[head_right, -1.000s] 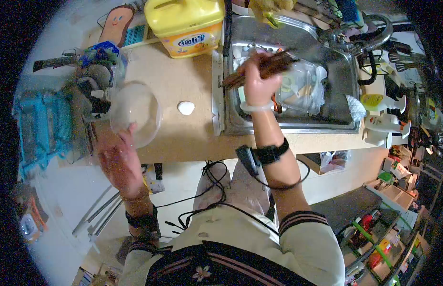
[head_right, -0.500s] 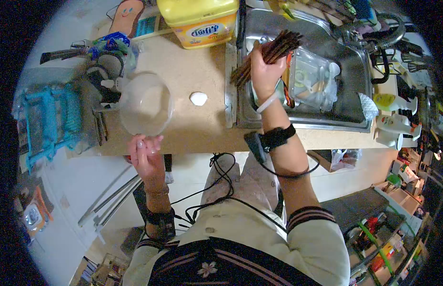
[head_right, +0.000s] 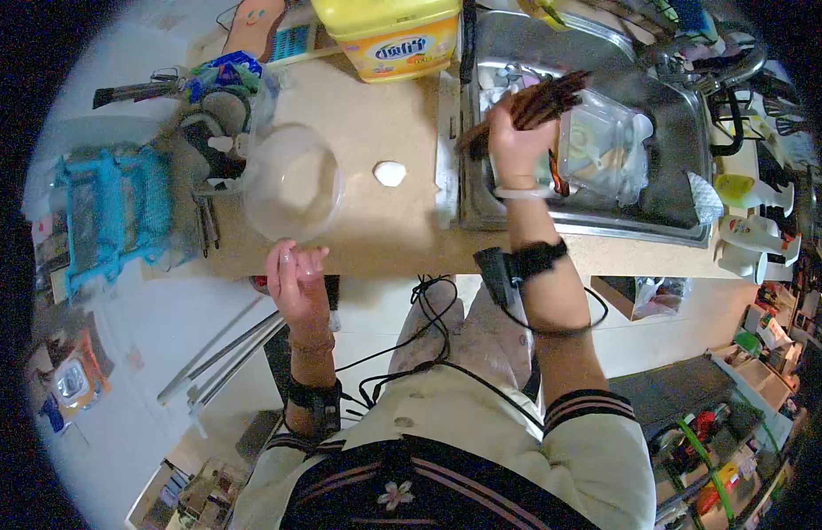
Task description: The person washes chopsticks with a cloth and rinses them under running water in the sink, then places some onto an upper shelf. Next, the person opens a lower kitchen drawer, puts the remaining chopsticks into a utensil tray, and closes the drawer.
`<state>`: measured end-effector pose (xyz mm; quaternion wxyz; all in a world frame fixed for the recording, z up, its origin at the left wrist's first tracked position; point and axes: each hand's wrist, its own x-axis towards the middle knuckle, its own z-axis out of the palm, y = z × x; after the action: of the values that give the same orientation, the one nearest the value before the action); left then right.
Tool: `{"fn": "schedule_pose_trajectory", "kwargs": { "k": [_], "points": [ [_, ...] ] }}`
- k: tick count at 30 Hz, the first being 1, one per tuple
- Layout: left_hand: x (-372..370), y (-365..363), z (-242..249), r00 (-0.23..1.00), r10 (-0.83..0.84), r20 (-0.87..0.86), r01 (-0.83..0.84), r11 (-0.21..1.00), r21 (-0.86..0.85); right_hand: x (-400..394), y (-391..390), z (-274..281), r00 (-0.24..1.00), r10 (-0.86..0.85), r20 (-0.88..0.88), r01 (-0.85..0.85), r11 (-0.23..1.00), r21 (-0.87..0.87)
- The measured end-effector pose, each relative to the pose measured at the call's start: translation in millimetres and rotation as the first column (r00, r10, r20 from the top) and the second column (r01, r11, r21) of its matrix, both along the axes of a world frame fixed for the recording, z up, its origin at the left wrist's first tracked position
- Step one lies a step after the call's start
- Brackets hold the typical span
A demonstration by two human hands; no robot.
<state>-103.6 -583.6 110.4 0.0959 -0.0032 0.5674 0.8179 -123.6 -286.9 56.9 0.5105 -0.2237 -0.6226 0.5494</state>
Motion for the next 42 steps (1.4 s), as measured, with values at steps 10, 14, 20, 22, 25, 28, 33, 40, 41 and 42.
{"fn": "schedule_pose_trajectory", "kwargs": {
  "k": [10, 14, 20, 22, 25, 28, 33, 40, 41, 42],
  "points": [
    [1, 31, -3, 0.955, -0.285, 0.081, 0.274, 0.953, 0.130, 32, 9, 80, 0.967, -0.167, -0.194, 0.125, 0.969, -0.214],
    [-1, 101, -11, 0.910, -0.281, 0.307, 0.227, 0.953, 0.198, 51, -17, 110, 0.953, -0.030, -0.301, -0.089, 0.923, -0.373],
    [-4, 186, -56, 0.601, -0.514, 0.612, 0.233, 0.845, 0.481, 58, -40, 79, 0.987, 0.151, -0.050, -0.159, 0.932, -0.325],
    [5, 200, -45, 0.553, -0.501, 0.666, 0.196, 0.855, 0.480, 63, -34, 88, 0.928, 0.372, -0.009, -0.350, 0.866, -0.357],
    [17, 218, -61, 0.519, -0.551, 0.653, 0.319, 0.834, 0.451, 66, -3, 92, 0.896, 0.434, 0.088, -0.380, 0.855, -0.354],
    [21, 233, -58, 0.469, -0.638, 0.611, 0.397, 0.770, 0.500, 80, 29, 89, 0.972, 0.228, 0.057, -0.191, 0.908, -0.372],
    [27, 252, -81, 0.562, -0.539, 0.627, 0.186, 0.822, 0.539, 112, 77, 129, 0.930, 0.165, -0.330, -0.295, 0.868, -0.398],
    [54, 330, -27, 0.597, -0.761, 0.253, 0.109, 0.390, 0.914, 121, 111, 117, 0.895, 0.252, -0.367, -0.399, 0.820, -0.411],
    [59, 334, -20, 0.598, -0.763, 0.246, 0.157, 0.413, 0.897, 126, 120, 124, 0.895, 0.266, -0.358, -0.408, 0.812, -0.418],
    [65, 335, -13, 0.596, -0.764, 0.247, 0.201, 0.439, 0.876, 132, 127, 127, 0.896, 0.277, -0.347, -0.414, 0.802, -0.431]
  ]
}}
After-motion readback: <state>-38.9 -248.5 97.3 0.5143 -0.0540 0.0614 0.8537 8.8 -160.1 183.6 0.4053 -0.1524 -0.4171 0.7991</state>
